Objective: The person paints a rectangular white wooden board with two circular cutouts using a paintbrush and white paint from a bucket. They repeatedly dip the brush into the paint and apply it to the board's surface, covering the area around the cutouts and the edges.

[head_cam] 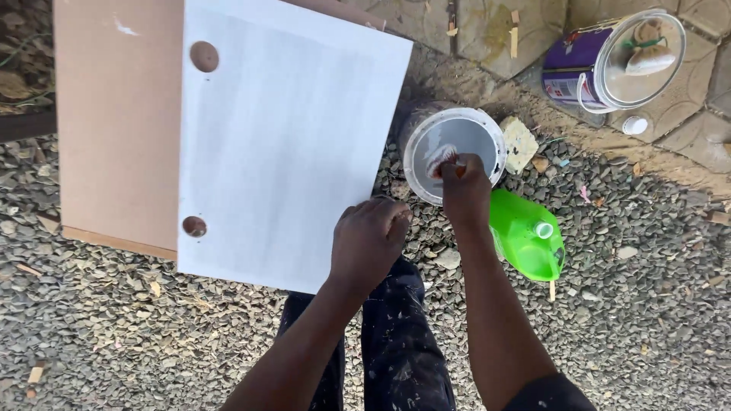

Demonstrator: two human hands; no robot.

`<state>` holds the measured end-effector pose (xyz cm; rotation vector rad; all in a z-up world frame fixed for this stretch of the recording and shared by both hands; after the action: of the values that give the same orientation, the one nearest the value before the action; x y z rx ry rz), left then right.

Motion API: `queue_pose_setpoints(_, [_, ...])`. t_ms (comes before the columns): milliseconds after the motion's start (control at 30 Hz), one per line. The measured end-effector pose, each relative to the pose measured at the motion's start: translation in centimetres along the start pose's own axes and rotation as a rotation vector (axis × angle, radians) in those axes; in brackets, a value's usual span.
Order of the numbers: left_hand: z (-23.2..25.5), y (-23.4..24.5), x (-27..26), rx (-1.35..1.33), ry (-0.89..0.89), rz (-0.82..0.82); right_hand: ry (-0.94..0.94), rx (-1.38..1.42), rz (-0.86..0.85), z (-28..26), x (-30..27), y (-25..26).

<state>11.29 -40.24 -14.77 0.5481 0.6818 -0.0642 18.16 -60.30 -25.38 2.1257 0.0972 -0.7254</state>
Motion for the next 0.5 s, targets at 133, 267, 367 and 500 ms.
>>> queue_pose_setpoints(133, [1.2, 0.4, 0.7, -0.081, 0.091, 0.062, 0.169, 0.016, 0.036, -1.4, 2.1, -1.3])
queue_pose_setpoints(267, [2.3, -0.3, 1.6, -0.148, 0.140, 0.008, 0.225, -0.130, 0.045, 0.8, 5.4, -2.7])
queue_pose_setpoints(367, [2.5, -1.3, 2.6, -0.168, 0.157, -0.037, 0.184, -0.242, 0.011, 2.0, 7.5, -3.7])
queue_pose_setpoints(500, [2.1, -2.3, 3.3, -0.199, 0.237, -0.057, 0.178, -0.324, -0.038, 3.1, 9.6, -5.0])
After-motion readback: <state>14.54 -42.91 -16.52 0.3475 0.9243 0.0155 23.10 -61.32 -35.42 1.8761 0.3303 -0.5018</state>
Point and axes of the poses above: each hand's wrist, its own x-axis towards the middle knuckle, its own y-axis out of the back of the hand, z = x × y, the point moved 4 cm from there along x, towards the middle knuckle, and after that the axes turned 11 degrees about y, right-handed, at the moved point
